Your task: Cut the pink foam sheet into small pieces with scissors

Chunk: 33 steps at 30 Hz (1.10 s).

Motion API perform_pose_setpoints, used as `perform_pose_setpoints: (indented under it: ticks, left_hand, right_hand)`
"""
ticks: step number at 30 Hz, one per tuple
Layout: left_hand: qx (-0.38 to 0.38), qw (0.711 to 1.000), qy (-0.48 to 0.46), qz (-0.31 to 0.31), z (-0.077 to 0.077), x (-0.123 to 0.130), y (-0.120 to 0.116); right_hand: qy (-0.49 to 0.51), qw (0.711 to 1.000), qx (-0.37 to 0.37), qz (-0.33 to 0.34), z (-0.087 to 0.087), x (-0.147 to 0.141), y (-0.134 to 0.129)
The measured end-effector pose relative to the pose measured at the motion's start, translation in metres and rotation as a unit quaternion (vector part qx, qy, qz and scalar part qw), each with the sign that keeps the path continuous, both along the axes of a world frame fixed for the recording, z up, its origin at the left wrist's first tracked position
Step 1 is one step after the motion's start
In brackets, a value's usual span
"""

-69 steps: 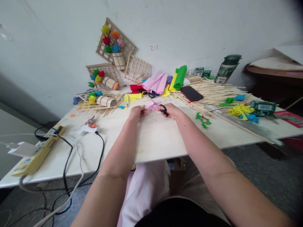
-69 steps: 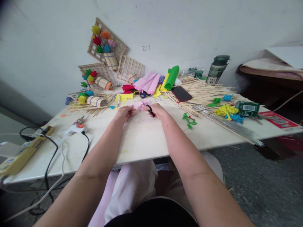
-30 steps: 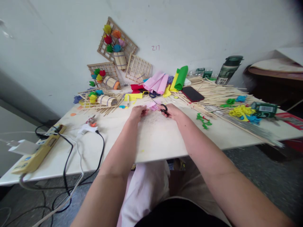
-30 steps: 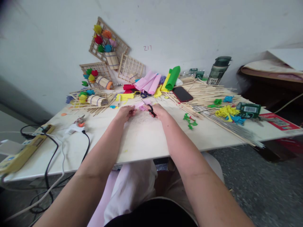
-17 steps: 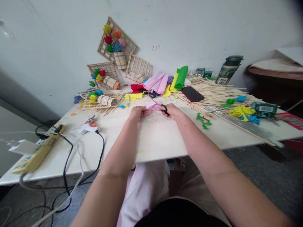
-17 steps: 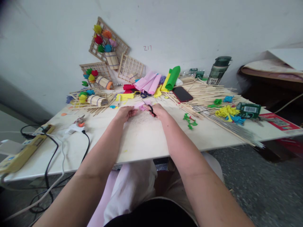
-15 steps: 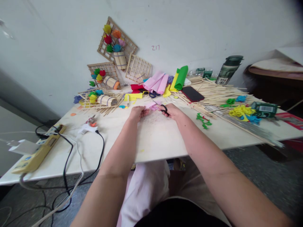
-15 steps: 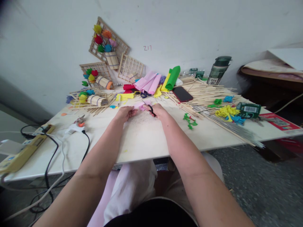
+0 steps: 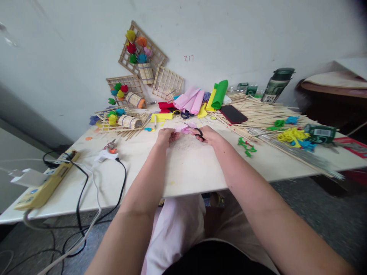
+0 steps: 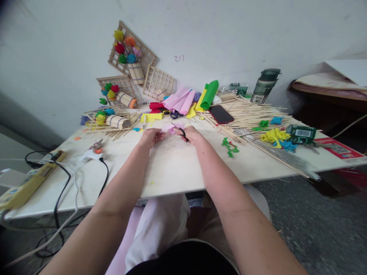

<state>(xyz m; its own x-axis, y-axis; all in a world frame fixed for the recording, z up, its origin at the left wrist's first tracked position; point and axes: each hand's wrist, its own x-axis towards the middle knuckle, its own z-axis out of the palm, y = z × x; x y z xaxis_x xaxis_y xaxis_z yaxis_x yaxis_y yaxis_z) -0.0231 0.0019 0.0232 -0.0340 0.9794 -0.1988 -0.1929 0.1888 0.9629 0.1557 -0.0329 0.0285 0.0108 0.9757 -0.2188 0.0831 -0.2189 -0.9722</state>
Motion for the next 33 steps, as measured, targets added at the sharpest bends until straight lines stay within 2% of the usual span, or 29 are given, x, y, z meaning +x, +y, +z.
perform_pose_setpoints:
  ticks: [5, 9, 14, 20, 26, 33]
  left_hand:
    - [0.044, 0.999, -0.016, 0.022, -0.0020, -0.0031, 0.0033]
    - [0.075, 0.996, -0.052, 0.021, -0.0022, -0.0050, 0.0046]
    - [0.067, 0.995, -0.077, 0.016, -0.0012, -0.0024, 0.0032]
    - [0.061, 0.994, -0.091, 0.004, -0.0028, 0.0010, 0.0015]
    - [0.048, 0.992, -0.113, 0.020, -0.0070, 0.0013, 0.0065]
    - [0.036, 0.992, -0.123, 0.016, -0.0063, 0.0037, 0.0054]
  right_hand:
    - [0.035, 0.999, -0.025, 0.008, 0.0089, 0.0002, -0.0059]
    - [0.054, 0.998, -0.027, 0.030, 0.0073, 0.0043, -0.0036]
    - [0.057, 0.997, -0.022, 0.039, 0.0032, 0.0075, -0.0010]
    - [0.058, 0.994, -0.039, 0.083, 0.0079, 0.0082, -0.0061]
    - [0.052, 0.995, -0.025, 0.078, 0.0086, 0.0080, -0.0072]
    - [0.003, 0.995, 0.000, 0.102, 0.0063, 0.0034, -0.0079]
